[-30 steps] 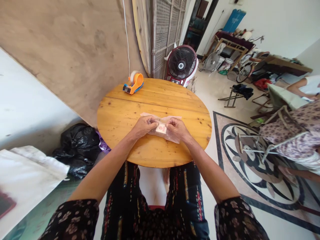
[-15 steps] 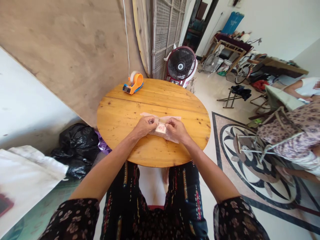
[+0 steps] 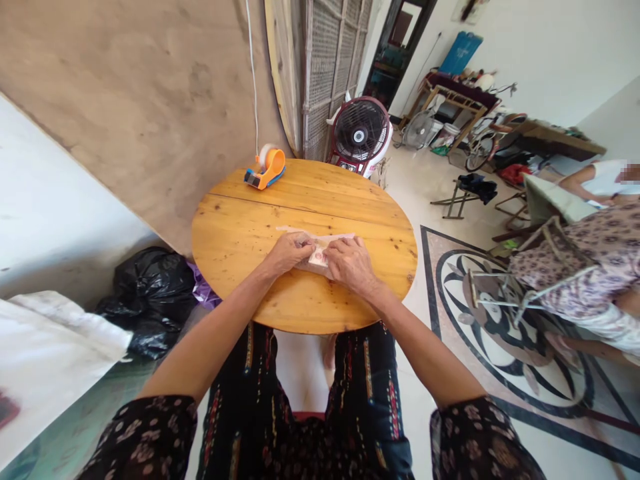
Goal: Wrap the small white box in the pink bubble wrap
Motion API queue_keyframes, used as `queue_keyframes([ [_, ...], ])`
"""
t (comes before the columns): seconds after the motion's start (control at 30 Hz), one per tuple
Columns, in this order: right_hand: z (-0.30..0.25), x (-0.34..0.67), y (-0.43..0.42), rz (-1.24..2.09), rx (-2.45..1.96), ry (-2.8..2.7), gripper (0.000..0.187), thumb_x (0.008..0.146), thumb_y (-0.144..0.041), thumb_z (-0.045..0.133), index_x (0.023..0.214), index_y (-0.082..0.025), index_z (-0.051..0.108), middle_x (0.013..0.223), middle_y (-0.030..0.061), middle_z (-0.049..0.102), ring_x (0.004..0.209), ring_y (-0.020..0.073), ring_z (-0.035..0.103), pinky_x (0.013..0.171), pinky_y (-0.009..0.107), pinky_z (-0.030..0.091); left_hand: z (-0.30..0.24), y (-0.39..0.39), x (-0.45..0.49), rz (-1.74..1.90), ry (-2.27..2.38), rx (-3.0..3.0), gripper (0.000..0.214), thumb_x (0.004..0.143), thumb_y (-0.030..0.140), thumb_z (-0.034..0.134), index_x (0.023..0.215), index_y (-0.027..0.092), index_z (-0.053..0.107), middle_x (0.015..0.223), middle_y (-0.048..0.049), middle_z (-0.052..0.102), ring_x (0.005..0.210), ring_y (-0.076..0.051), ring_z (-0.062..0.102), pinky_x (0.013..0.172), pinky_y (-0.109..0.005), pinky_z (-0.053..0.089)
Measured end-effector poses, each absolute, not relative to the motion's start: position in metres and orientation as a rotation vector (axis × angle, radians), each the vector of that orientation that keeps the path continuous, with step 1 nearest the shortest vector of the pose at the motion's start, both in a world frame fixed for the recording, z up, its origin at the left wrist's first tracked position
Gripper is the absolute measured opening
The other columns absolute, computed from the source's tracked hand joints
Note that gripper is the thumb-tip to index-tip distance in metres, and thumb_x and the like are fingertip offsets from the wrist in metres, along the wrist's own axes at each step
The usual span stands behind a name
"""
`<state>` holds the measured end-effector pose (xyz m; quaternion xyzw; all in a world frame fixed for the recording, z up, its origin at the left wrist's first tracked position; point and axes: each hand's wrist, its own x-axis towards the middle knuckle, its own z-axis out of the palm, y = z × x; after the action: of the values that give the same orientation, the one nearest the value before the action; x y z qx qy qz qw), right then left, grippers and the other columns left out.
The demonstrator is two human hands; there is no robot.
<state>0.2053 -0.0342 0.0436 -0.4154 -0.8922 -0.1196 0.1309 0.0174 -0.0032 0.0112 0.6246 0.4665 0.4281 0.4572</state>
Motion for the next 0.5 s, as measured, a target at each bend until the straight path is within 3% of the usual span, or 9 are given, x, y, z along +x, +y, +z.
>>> queue_keyframes([
  [0.17, 0.056, 0.199, -0.037, -0.366, -1.233, -2.659, 0.036, 0.098, -0.037, 0.04, 0.095, -0.015, 0.068, 0.091, 0.0109, 0.068, 0.09, 0.0233, 0.049, 0.084, 0.04, 0.026, 0.008, -0.001, 0.015, 1.046, 1.142, 1.578, 0.021, 0.069, 0.035, 0.063, 0.069, 0.014, 0.062, 0.063, 0.0032, 0.054, 0.056, -0.009, 0.043, 0.05, -0.02, 0.033],
  [0.27, 0.06, 0.197, -0.034, -0.366, -1.221, -2.71, 0.033, 0.098, -0.035, 0.041, 0.104, -0.018, 0.068, 0.091, 0.0104, 0.067, 0.089, 0.0232, 0.049, 0.083, 0.039, 0.027, 0.01, -0.001, 0.013, 1.023, 1.114, 1.544, 0.024, 0.069, 0.038, 0.064, 0.069, 0.014, 0.062, 0.061, 0.0032, 0.054, 0.055, -0.009, 0.044, 0.052, -0.02, 0.034],
  [0.5, 0.06, 0.205, -0.027, -0.271, -1.153, -2.735, 0.032, 0.098, -0.031, 0.043, 0.106, -0.019, 0.071, 0.105, 0.0116, 0.064, 0.099, 0.0232, 0.048, 0.088, 0.036, 0.03, 0.02, -0.003, 0.01, 0.946, 1.116, 1.527, 0.03, 0.065, 0.042, 0.065, 0.074, 0.014, 0.064, 0.066, 0.0008, 0.059, 0.058, -0.01, 0.048, 0.053, -0.02, 0.035],
])
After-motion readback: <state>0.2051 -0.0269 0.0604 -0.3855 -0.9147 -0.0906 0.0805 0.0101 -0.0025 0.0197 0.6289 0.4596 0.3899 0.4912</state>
